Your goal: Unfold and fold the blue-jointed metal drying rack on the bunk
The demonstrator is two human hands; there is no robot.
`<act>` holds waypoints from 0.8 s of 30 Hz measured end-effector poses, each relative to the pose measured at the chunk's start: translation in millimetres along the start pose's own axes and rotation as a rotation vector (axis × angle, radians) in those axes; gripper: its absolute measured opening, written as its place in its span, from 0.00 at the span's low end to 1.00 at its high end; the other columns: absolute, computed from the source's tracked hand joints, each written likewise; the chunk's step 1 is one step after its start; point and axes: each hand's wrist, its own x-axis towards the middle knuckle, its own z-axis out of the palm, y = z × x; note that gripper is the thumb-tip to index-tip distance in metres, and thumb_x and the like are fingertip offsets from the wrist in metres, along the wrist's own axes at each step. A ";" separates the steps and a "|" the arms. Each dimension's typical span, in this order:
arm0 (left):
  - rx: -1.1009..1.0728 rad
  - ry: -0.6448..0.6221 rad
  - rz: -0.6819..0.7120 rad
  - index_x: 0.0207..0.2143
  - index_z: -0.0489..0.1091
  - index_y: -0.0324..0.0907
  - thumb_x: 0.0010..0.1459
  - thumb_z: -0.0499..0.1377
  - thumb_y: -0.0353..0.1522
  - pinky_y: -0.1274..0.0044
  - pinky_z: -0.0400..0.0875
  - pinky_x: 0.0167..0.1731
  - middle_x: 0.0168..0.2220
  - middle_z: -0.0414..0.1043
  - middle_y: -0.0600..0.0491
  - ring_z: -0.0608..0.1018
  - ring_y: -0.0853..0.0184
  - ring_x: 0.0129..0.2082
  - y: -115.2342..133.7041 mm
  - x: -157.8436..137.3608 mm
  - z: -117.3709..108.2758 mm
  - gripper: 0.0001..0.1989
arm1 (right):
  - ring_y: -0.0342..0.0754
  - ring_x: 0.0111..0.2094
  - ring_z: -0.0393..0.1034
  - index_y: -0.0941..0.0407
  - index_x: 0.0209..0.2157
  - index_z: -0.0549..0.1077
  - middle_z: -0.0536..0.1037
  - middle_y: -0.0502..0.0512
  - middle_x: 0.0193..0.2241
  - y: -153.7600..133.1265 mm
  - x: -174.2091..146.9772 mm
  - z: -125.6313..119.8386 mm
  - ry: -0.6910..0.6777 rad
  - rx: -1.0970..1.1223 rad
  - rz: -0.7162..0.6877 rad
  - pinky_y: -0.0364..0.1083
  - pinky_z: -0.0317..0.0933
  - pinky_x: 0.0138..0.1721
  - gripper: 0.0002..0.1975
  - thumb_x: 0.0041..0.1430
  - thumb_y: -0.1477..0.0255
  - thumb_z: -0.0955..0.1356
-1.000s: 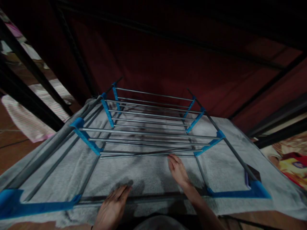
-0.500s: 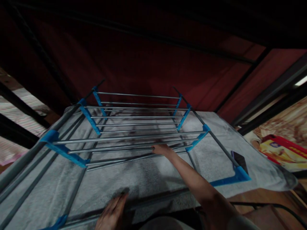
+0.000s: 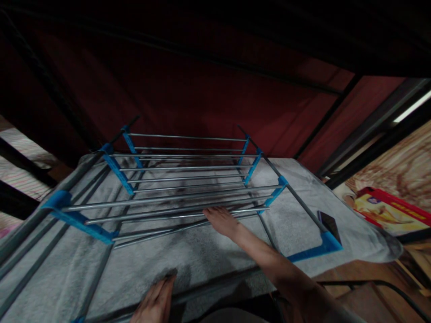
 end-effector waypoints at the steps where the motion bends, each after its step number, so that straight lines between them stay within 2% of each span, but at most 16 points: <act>1: 0.021 0.010 0.002 0.53 0.73 0.45 0.57 0.49 0.24 0.79 0.77 0.39 0.45 0.81 0.53 0.82 0.66 0.42 1.3 2.1 -0.6 0.24 | 0.50 0.47 0.72 0.56 0.51 0.70 0.78 0.58 0.47 -4.5 -6.4 -4.0 -0.013 -0.014 -0.002 0.50 0.64 0.52 0.19 0.65 0.83 0.57; 5: 0.041 0.048 -0.035 0.50 0.74 0.42 0.62 0.48 0.25 0.80 0.76 0.40 0.42 0.81 0.52 0.82 0.67 0.40 11.0 9.3 -6.5 0.20 | 0.50 0.48 0.72 0.55 0.51 0.71 0.76 0.57 0.50 -14.5 -37.6 -16.1 -0.012 -0.020 0.044 0.50 0.64 0.53 0.20 0.65 0.84 0.57; 7: 0.012 0.042 -0.059 0.50 0.74 0.42 0.64 0.47 0.26 0.80 0.76 0.41 0.42 0.82 0.52 0.82 0.68 0.40 16.3 12.7 -12.9 0.19 | 0.49 0.47 0.73 0.55 0.51 0.72 0.77 0.58 0.48 -14.0 -57.6 -17.5 0.029 -0.009 0.044 0.48 0.66 0.49 0.17 0.67 0.82 0.59; 9: -0.009 0.021 -0.084 0.49 0.75 0.44 0.65 0.47 0.26 0.80 0.77 0.42 0.42 0.82 0.53 0.82 0.68 0.41 20.0 17.4 -23.9 0.19 | 0.49 0.41 0.75 0.55 0.48 0.73 0.78 0.57 0.42 -10.5 -78.3 -16.9 0.119 0.012 0.018 0.47 0.68 0.42 0.12 0.70 0.76 0.61; 12: -0.031 0.005 -0.151 0.48 0.75 0.44 0.66 0.47 0.26 0.78 0.77 0.43 0.42 0.81 0.52 0.82 0.67 0.41 22.9 28.0 -53.4 0.18 | 0.48 0.36 0.76 0.55 0.46 0.74 0.78 0.55 0.38 -4.5 -105.5 -19.6 0.292 0.048 -0.074 0.47 0.68 0.38 0.12 0.72 0.70 0.60; 15: -0.071 0.051 -0.239 0.52 0.73 0.43 0.67 0.48 0.26 0.76 0.76 0.44 0.44 0.80 0.49 0.81 0.66 0.43 24.3 41.1 -98.9 0.18 | 0.47 0.36 0.76 0.54 0.50 0.73 0.79 0.56 0.39 -2.9 -124.3 -33.8 0.426 0.052 -0.137 0.46 0.68 0.37 0.14 0.73 0.67 0.59; 17: -0.078 0.155 -0.306 0.56 0.71 0.44 0.65 0.51 0.24 0.74 0.74 0.45 0.44 0.78 0.49 0.79 0.64 0.44 23.5 49.4 -132.9 0.19 | 0.46 0.35 0.77 0.54 0.52 0.72 0.79 0.56 0.38 -5.0 -132.1 -47.7 0.501 0.045 -0.167 0.45 0.68 0.36 0.15 0.73 0.66 0.59; 20: 0.023 0.440 -0.456 0.54 0.72 0.47 0.62 0.57 0.23 0.70 0.71 0.48 0.44 0.75 0.50 0.77 0.62 0.45 16.4 60.0 -177.8 0.19 | 0.45 0.31 0.75 0.54 0.54 0.72 0.79 0.55 0.35 -11.1 -140.1 -65.3 0.562 0.029 -0.240 0.45 0.67 0.32 0.16 0.73 0.66 0.59; 22: 0.097 0.665 -0.639 0.53 0.72 0.46 0.62 0.60 0.27 0.65 0.68 0.54 0.48 0.72 0.48 0.74 0.59 0.50 7.0 65.5 -198.7 0.17 | 0.45 0.30 0.74 0.54 0.56 0.71 0.79 0.55 0.35 -15.5 -145.5 -70.5 0.576 0.021 -0.306 0.45 0.67 0.31 0.16 0.73 0.67 0.60; 24: 0.024 0.835 -0.845 0.56 0.70 0.44 0.63 0.61 0.33 0.63 0.65 0.58 0.54 0.69 0.46 0.72 0.58 0.54 -4.6 69.4 -211.0 0.19 | 0.44 0.31 0.74 0.54 0.57 0.71 0.79 0.55 0.35 -19.0 -151.5 -70.2 0.584 0.031 -0.355 0.44 0.68 0.31 0.17 0.72 0.69 0.60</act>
